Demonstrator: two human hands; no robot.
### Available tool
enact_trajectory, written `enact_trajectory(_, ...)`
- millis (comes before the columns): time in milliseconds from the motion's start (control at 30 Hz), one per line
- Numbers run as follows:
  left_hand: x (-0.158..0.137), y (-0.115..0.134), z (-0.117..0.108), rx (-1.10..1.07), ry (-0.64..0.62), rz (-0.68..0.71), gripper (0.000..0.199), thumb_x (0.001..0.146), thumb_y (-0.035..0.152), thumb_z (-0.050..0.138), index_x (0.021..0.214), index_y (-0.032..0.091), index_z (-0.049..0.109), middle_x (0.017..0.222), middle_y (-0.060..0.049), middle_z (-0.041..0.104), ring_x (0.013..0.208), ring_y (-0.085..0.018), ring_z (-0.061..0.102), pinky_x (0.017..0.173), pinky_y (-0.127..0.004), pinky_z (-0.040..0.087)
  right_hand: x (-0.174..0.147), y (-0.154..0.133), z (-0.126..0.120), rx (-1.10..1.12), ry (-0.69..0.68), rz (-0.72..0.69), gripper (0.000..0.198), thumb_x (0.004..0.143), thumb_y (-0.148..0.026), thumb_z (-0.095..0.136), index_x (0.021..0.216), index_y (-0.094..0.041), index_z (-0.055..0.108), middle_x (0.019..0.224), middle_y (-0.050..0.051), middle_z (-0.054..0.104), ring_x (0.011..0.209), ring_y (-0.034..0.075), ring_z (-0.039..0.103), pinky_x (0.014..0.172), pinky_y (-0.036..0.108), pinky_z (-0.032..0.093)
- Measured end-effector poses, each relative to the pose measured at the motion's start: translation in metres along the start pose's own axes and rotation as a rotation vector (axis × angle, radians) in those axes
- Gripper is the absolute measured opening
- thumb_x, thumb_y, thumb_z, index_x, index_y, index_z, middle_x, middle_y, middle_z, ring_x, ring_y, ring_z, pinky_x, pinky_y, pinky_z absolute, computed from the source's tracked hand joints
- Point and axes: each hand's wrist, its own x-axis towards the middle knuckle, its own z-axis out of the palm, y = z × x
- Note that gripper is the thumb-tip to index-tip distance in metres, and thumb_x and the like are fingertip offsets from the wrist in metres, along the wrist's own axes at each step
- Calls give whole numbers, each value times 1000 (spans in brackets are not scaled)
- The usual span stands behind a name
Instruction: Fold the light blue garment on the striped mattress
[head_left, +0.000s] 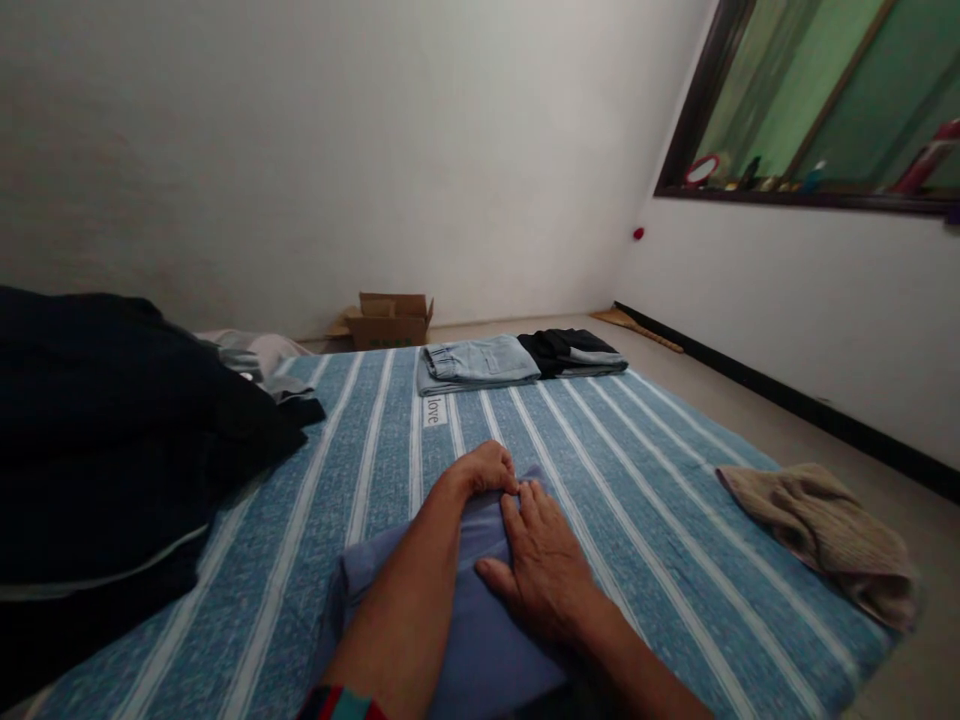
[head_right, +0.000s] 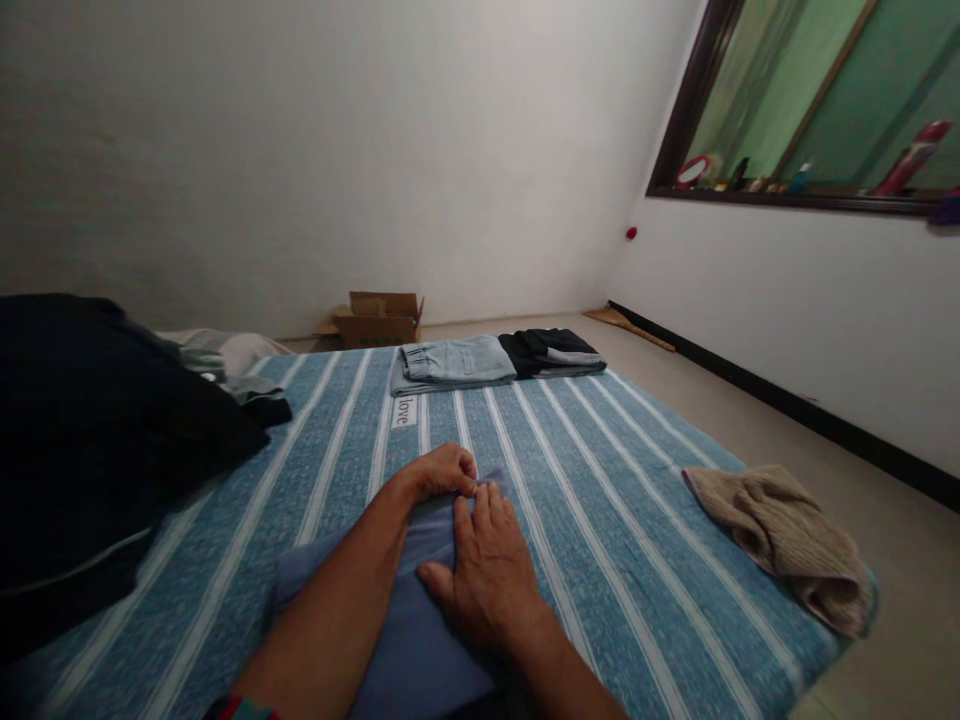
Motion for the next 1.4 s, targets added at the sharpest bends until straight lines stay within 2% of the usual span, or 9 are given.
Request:
enact_trajectory(167,-1,15,-6,191,47,-17,22,84,34,59,79,12,60,76,1,61,69,-14,59,64,-29,48,1,0,3,37,57,-17,80,84,-59,43,140,-3,31,147,22,21,136,37,9,110,50,12)
enact_trajectory(267,-11,34,-12,313,114,-8,17,81,30,61,84,13,62,83,-3,64,78,-17,61,72,-33,48,2,1,2,60,65,-30,81,84,-58,45,141,-3,28,147,23,21,136,38,10,109,52,14)
enact_trajectory(467,-81,59,-1,451,194,98,23,78,20,51,96,17,64,99,-10,67,96,-24,61,81,-33,45,4,4,8,88,107,-69,76,85,-52,45,143,-6,24,148,20,20,136,36,11,109,52,16)
enact_trajectory(567,-122,36,17,521,231,141,32,79,21,49,109,17,60,119,-11,60,114,-25,52,97,-39,38,4,6,12,69,99,-60,71,90,-53,35,139,-2,32,146,24,23,136,37,11,109,52,15)
enact_trajectory(633,-139,9,28,580,291,40,42,82,26,47,122,15,53,135,-14,48,127,-29,39,104,-50,29,4,6,12,60,91,-63,76,87,-58,37,139,-2,33,146,25,23,135,38,11,109,52,14)
enact_trajectory(800,-149,-40,44,548,411,28,46,88,37,38,132,23,46,143,-8,38,133,-26,32,107,-53,22,4,4,7,46,61,-41,80,86,-62,36,140,-4,31,146,26,21,136,38,9,109,50,12)
enact_trajectory(1167,-156,-32,44,534,513,-81,52,81,44,47,130,25,49,144,-11,37,135,-29,27,107,-54,17,3,6,0,17,43,-49,82,86,-64,34,139,-2,31,145,26,25,135,39,14,108,50,14)
enact_trajectory(1300,-160,-43,43,457,568,-206,62,80,51,43,132,17,46,147,-16,28,136,-33,22,106,-51,21,4,7,-5,24,50,-54,83,84,-66,34,139,-4,32,145,24,26,135,36,14,108,49,14)
enact_trajectory(1400,-160,-51,45,295,665,-279,66,85,53,29,133,9,42,148,-19,23,136,-33,20,108,-45,23,7,10,-5,21,85,-60,84,83,-68,36,136,-3,34,143,25,28,135,36,16,108,48,15)
